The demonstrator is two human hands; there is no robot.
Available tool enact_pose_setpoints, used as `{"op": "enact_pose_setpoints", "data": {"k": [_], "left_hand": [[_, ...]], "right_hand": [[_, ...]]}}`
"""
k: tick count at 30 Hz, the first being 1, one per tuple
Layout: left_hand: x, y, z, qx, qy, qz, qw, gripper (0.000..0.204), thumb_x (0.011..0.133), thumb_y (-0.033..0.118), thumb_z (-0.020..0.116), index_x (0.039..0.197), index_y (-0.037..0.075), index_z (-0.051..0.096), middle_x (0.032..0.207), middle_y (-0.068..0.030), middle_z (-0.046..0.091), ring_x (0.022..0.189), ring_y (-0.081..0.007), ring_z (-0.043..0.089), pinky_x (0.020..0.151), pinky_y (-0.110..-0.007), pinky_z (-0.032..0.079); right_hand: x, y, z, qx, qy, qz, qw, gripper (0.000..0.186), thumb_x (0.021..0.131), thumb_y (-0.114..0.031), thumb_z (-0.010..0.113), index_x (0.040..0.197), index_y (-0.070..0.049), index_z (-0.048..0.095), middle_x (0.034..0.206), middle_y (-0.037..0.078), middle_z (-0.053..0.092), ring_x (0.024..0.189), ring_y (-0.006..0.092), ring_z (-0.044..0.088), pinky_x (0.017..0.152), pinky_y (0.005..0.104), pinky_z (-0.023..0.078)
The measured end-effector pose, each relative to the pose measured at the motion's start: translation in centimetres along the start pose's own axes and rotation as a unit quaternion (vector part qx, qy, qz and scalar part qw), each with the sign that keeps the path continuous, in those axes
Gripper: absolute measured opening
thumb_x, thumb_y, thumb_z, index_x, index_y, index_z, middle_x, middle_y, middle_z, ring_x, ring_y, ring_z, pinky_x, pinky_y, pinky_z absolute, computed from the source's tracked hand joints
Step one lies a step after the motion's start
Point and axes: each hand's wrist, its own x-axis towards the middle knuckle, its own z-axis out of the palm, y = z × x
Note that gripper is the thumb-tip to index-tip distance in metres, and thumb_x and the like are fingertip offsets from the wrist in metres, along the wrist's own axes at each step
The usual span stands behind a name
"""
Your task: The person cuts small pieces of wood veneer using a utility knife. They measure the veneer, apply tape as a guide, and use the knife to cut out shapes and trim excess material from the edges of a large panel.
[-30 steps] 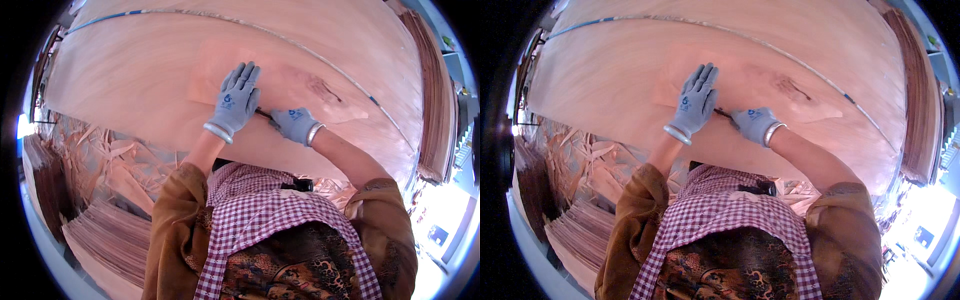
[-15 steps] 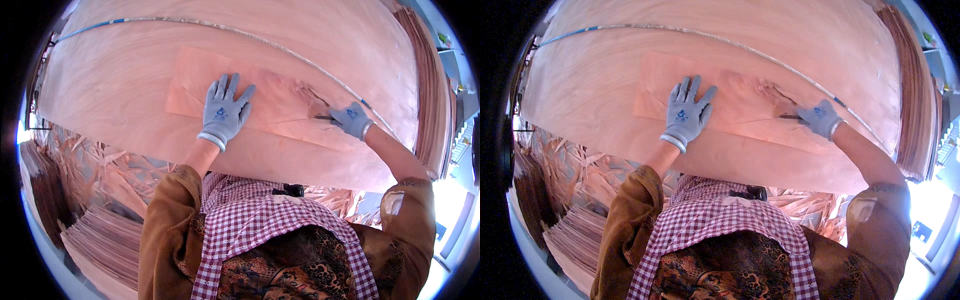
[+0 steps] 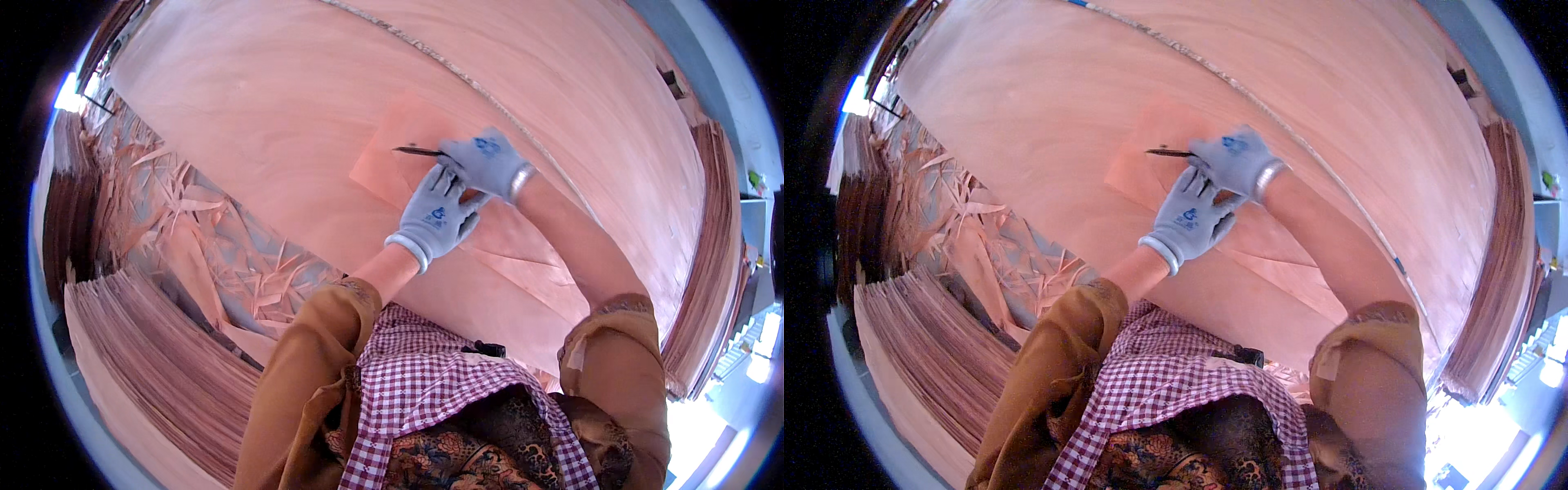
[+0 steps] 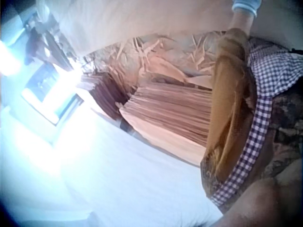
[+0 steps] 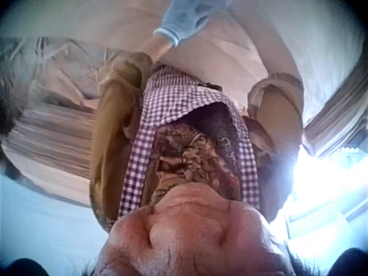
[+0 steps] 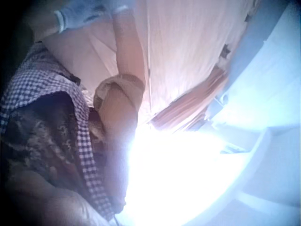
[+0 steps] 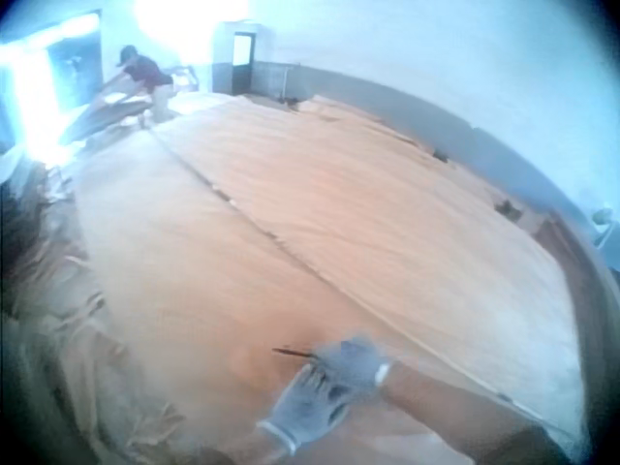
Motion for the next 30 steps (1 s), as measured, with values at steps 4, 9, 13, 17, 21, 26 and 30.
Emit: {"op": "enact_pose_setpoints", "data": {"k": [4, 9, 13, 17, 21, 26, 30], "left_hand": [[-0.2, 0.5, -0.3, -0.019, -0.006, -0.012, 1.000, 0.038, 0.086, 0.031, 0.052, 0.122, 0.022, 0.060, 0.129, -0.0127, 0.049, 0.124, -0.0331, 0.040, 0.106, -0.048, 0.027], [0.0, 0.7, -0.4, 0.004, -0.026, -0.024, 0.999, 0.042, 0.085, 0.033, 0.055, 0.126, 0.026, 0.055, 0.124, -0.0123, 0.049, 0.117, -0.0342, 0.044, 0.102, -0.050, 0.030], [0.6, 1.1, -0.4, 0.034, 0.001, -0.003, 0.999, 0.040, 0.085, 0.033, 0.055, 0.125, 0.028, 0.056, 0.122, -0.0122, 0.049, 0.114, -0.0335, 0.045, 0.100, -0.050, 0.032], [0.8, 1.4, -1.2, 0.053, -0.023, -0.008, 0.998, 0.040, 0.085, 0.033, 0.055, 0.125, 0.029, 0.057, 0.122, -0.0123, 0.050, 0.114, -0.0329, 0.045, 0.097, -0.050, 0.034], [1.1, 1.8, -1.0, 0.066, -0.032, -0.002, 0.997, 0.041, 0.086, 0.033, 0.054, 0.126, 0.030, 0.056, 0.122, -0.0123, 0.049, 0.114, -0.0340, 0.044, 0.095, -0.049, 0.034], [0.7, 1.9, -0.8, 0.098, -0.025, 0.005, 0.995, 0.040, 0.087, 0.033, 0.053, 0.127, 0.030, 0.055, 0.124, -0.0123, 0.049, 0.114, -0.0349, 0.044, 0.096, -0.050, 0.033], [0.9, 2.0, -0.9, 0.096, -0.019, 0.014, 0.995, 0.041, 0.087, 0.034, 0.053, 0.128, 0.030, 0.055, 0.126, -0.0123, 0.048, 0.114, -0.0347, 0.044, 0.096, -0.051, 0.032]], "right_hand": [[3.1, -1.0, -0.2, -0.099, -0.031, -0.012, 0.995, 0.015, 0.090, -0.027, 0.048, 0.097, -0.017, 0.058, 0.084, 0.010, 0.067, 0.076, 0.0293, 0.066, 0.069, 0.0418, 0.046], [-0.8, 1.4, -0.8, -0.073, -0.082, 0.055, 0.992, 0.019, 0.093, -0.031, 0.045, 0.100, -0.019, 0.058, 0.086, 0.011, 0.068, 0.079, 0.0298, 0.067, 0.068, 0.0419, 0.047], [-7.0, 5.0, 1.4, -0.055, -0.093, 0.140, 0.984, 0.021, 0.093, -0.032, 0.045, 0.098, -0.014, 0.055, 0.080, 0.015, 0.066, 0.076, 0.0327, 0.065, 0.063, 0.0435, 0.047], [-12.9, 5.1, 5.4, -0.028, -0.057, 0.215, 0.975, 0.022, 0.093, -0.030, 0.045, 0.097, -0.010, 0.054, 0.078, 0.015, 0.066, 0.075, 0.0325, 0.065, 0.062, 0.0444, 0.046], [-19.8, 4.7, 11.1, -0.091, 0.212, 0.168, 0.959, 0.021, 0.094, -0.028, 0.044, 0.097, -0.009, 0.052, 0.077, 0.014, 0.066, 0.074, 0.0325, 0.066, 0.061, 0.0459, 0.045], [-26.0, 0.3, 12.1, 0.056, -0.060, 0.365, 0.927, 0.020, 0.092, -0.027, 0.046, 0.099, -0.008, 0.049, 0.074, 0.014, 0.067, 0.070, 0.0338, 0.066, 0.062, 0.0479, 0.045], [-28.7, -1.7, 13.6, 0.064, -0.074, 0.401, 0.911, 0.020, 0.092, -0.027, 0.047, 0.100, -0.009, 0.048, 0.073, 0.014, 0.067, 0.069, 0.0339, 0.067, 0.061, 0.0481, 0.045]]}}
